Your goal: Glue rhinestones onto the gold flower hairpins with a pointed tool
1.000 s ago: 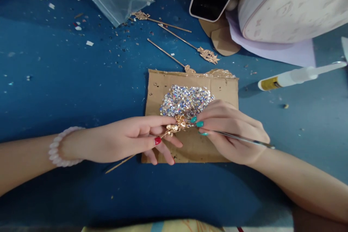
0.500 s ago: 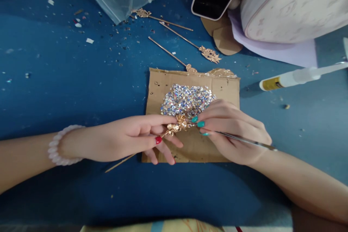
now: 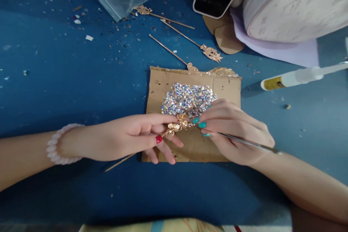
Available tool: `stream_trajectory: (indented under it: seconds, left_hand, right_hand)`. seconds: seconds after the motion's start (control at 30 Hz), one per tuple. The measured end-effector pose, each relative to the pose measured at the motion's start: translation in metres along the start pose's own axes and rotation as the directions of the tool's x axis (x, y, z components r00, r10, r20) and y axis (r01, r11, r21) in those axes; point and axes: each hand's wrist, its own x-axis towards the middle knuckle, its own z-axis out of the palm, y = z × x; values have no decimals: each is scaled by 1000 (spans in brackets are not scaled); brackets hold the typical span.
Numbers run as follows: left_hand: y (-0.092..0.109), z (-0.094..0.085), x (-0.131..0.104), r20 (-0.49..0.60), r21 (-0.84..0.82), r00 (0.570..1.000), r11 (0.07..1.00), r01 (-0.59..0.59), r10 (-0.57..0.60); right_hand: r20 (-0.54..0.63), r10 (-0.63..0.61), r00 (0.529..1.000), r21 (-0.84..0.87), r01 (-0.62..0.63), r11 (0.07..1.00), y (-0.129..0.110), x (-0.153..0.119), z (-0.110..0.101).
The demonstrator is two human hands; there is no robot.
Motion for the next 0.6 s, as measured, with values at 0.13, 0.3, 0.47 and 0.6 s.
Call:
stream_trajectory:
  seconds: [0.13,0.3,0.47,0.6]
  left_hand:
    - [0,0,0,-4,0,1000,1000,-4,4]
    - [0,0,0,-7,-4,1000,1000,-5,5]
    - [1,1,1,-8,-13,1000,1000,-1,1]
    - [0,1,1,0,-17,1000,1000,-9,9]
  right_hand:
    - [11,-21,1000,1,21,1000,0,1,0]
    - [17,-26,1000,-4,26,1000,0,2,-1]
    - [16,-25,1000,-5,25,1000,0,0,-1]
    - [31,-43,999,4,43,999,1,0,-1]
